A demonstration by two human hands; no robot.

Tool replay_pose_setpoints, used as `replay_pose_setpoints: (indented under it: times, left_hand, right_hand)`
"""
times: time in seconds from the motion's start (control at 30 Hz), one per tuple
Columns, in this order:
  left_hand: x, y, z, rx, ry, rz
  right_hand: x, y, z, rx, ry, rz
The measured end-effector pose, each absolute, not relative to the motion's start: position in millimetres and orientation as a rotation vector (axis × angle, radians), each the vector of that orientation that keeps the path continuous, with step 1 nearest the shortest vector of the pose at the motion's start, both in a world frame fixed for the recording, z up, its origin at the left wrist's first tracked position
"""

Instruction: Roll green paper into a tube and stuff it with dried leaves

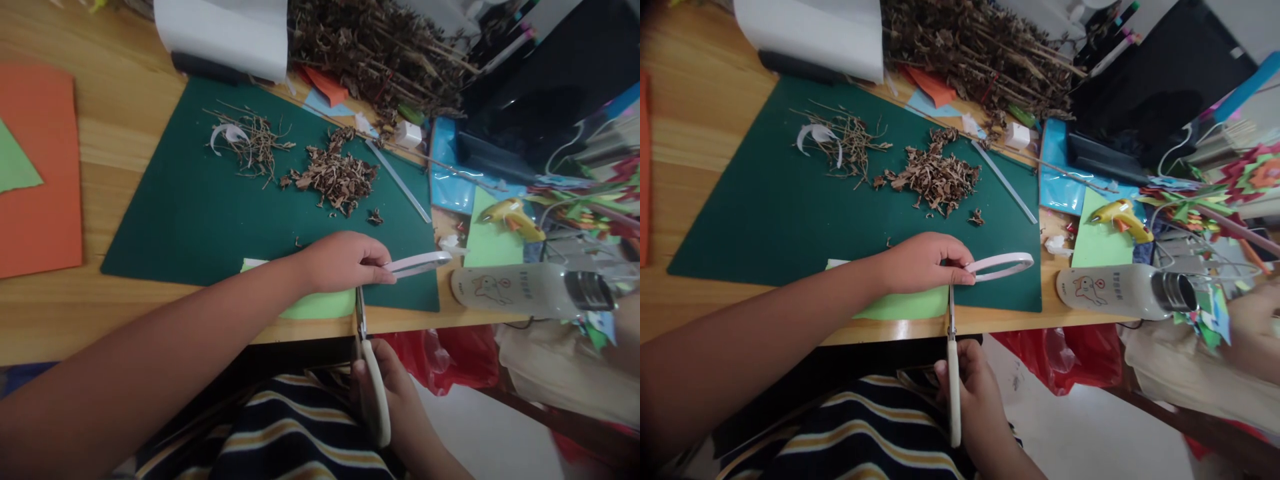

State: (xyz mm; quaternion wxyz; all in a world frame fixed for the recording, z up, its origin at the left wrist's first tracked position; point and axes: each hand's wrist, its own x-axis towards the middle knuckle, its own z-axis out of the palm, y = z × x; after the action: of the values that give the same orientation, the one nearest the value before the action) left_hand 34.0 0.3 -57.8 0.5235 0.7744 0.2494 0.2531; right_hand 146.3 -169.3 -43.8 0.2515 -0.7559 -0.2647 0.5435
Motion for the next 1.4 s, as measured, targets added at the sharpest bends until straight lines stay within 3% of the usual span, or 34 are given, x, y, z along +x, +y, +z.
replay_pose_setpoints:
  times: [1.03, 1.4]
  left_hand:
    - [33.1, 0.7, -58.1, 1.808, 0.569, 0.600]
    - [31.7, 0.6, -55.1, 1.419, 0.630, 0.669]
  right_hand:
    - [164.9, -173.6, -46.3, -1.977, -0.810, 1.644]
    - [213.4, -198.7, -36.3, -2.045, -1.026, 1.260]
